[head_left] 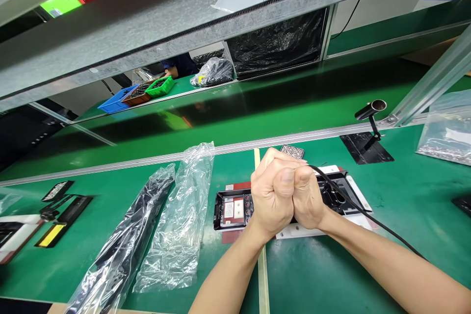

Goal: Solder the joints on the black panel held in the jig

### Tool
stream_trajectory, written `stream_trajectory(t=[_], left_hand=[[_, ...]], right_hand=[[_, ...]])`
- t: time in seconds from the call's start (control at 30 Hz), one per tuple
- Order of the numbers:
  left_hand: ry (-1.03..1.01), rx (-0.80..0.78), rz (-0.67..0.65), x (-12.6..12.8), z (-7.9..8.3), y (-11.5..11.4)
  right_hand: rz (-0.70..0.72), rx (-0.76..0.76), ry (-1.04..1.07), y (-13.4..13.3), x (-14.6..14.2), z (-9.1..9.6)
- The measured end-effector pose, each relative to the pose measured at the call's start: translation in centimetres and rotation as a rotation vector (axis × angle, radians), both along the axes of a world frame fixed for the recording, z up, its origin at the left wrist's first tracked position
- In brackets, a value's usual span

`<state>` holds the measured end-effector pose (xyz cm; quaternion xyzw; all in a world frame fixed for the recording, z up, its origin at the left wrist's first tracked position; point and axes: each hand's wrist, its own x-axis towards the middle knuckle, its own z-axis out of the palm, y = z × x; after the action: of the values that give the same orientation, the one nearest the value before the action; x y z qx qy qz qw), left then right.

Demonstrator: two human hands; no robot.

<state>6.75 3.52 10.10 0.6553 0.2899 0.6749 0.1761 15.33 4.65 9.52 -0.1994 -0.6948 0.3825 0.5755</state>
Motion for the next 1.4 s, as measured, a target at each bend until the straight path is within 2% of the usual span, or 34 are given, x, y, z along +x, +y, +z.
stream_trajectory(t=[0.13, 0.3, 0.53, 0.97, 1.4], left_hand=[[-0.007, 0.002, -0.005, 0.03, 0.06, 0.00], [-0.007, 0.012, -0.005, 0.08, 0.08, 0.03], [-0.010, 0.011, -0.014, 0.02, 0.02, 0.01], [-0.001, 0.003, 0.002, 0.06, 0.03, -0.07], [0.004, 0.005, 0.008, 0.02, -0.09, -0.04]], right_hand=[[-0.033, 0.026, 0.014, -0.08, -0.03, 0.05], [-0.018, -0.025, 0.005, -0.13, -0.03, -0.05], [-0.010, 0.055, 0.045, 0.07, -0.04, -0.12], [-0.080, -0.003, -0.004, -0.15, -0.05, 0.00], [-0.024, 0.062, 0.014, 0.10, 0.03, 0.00]])
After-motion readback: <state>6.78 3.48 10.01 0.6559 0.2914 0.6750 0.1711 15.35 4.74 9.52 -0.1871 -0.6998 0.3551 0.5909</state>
